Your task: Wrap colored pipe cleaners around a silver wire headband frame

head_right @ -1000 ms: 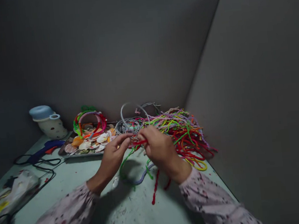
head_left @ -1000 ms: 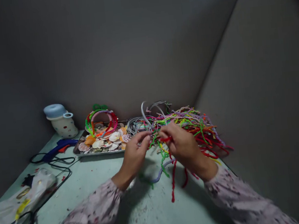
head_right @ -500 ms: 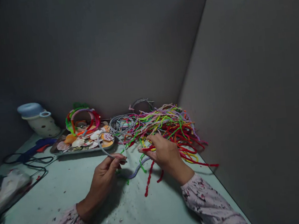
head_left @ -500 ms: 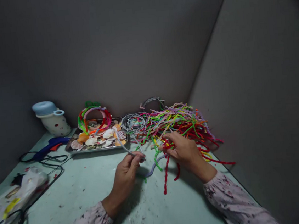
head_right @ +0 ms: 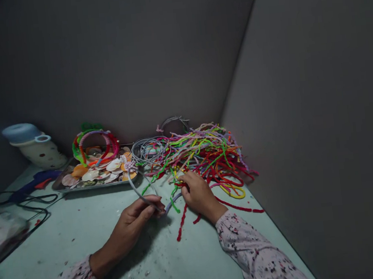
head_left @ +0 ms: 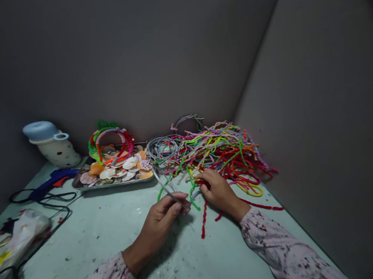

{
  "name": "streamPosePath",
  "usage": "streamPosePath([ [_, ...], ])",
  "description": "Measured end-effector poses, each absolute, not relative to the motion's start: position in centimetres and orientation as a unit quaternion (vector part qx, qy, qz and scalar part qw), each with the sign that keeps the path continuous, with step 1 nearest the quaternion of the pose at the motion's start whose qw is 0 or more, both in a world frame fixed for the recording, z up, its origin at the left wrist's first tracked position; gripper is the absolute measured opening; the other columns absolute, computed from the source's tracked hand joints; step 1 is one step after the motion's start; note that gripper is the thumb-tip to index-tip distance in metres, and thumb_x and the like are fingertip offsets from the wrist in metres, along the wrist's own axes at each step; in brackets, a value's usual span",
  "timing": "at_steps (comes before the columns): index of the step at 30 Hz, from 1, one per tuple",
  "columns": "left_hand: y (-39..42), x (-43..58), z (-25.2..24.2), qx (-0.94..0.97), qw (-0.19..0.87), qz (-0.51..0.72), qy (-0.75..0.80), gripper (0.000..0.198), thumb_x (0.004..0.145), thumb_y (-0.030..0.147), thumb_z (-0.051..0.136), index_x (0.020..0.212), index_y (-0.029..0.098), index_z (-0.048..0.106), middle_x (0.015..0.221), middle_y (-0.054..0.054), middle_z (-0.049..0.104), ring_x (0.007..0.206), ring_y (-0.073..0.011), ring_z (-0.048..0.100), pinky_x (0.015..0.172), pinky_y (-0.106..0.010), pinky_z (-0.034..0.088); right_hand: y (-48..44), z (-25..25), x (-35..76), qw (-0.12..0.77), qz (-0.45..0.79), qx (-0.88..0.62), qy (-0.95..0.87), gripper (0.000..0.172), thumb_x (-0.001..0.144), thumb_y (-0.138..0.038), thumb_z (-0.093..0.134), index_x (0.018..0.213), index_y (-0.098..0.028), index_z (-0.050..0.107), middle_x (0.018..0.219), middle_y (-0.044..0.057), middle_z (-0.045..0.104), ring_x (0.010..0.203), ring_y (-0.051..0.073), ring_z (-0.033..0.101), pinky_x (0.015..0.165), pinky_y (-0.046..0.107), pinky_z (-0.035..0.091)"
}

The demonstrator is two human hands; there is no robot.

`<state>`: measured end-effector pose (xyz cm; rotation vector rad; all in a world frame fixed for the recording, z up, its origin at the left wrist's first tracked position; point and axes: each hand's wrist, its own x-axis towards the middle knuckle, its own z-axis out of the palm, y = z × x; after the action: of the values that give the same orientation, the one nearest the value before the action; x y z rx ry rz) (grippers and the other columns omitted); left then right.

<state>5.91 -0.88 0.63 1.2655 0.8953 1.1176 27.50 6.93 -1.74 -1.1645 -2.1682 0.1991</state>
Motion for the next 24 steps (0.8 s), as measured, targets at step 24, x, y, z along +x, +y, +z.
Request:
streamPosePath([
  [24, -0.1, 5.7, 0.8, 0.463, 0.63, 0.487, 0.389, 0.032, 0.083, 0.033, 0.066, 0.109, 0.016, 0.066, 0.085, -0.007, 0.069, 0.066, -0.0115, 0.059, 0.06, -0.023, 0.043, 3.4, 1.0, 24.5, 0.406, 0.497, -0.369, -0.672, 0.036, 0.09, -0.024, 0.044, 0.12, -0.022, 0.063, 0.08, 0.001, 0.061, 0.064, 0.012, 0.055, 0.061, 0.025, 0.047],
])
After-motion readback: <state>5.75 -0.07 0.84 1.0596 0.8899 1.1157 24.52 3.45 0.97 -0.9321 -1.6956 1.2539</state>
